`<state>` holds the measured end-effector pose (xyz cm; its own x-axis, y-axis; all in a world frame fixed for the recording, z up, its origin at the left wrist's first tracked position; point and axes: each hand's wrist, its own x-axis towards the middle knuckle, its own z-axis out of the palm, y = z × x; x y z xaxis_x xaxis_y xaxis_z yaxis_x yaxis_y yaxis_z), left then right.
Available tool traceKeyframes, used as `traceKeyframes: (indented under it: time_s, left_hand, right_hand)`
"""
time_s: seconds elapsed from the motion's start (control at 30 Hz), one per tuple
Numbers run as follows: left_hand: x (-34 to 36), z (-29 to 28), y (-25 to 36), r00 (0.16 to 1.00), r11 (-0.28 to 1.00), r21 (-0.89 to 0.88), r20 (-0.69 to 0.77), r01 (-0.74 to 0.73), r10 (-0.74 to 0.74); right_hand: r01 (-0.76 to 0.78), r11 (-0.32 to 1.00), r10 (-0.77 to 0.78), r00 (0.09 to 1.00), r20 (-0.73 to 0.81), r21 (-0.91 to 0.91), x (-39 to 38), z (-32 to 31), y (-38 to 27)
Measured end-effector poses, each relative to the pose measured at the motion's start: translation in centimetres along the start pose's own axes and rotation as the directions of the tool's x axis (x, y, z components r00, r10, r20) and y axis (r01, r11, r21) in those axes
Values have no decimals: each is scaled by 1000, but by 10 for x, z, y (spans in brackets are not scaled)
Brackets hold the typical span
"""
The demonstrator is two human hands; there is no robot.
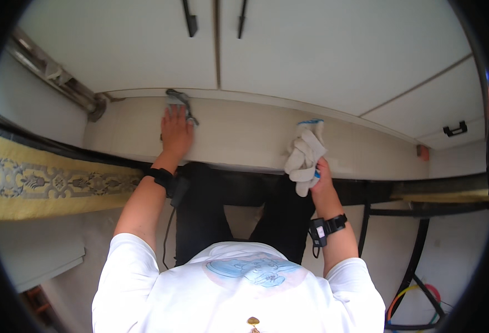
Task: The person wipes a surface with a cloth, handles plastic bags, and organizes items including tote bags and packaged goods inside a cabinet.
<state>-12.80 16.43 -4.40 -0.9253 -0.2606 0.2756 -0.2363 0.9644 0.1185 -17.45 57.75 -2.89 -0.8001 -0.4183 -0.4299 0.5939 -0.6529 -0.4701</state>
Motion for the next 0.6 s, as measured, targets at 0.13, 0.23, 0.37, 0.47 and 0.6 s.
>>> traceKeyframes:
  time_s: [0.13,0.23,0.37,0.47,0.6]
  left_hand:
    - [-7,-8,85,989,987,-118,88,-109,120]
    - [-22,-13,138,960,947,-214,95,-240,265]
    - [-15,-6,149,914,851,-409,90,-329,396]
    - [-7,-30,151,931,680,-728,184,-86,314]
    - [-54,-107,162,712,-210,-715,528,667,462]
  right_hand:
    - [-89,994,75,976,205,58,-12,42,11]
    - [-172,984,148,925,350,40,-31,69,4]
    - [-143,990,131,942,308,17,-40,56,10]
    - [-181,983,163,878,450,-3,-33,56,3]
    - [-136,987,155,946,284,-84,-44,93,16]
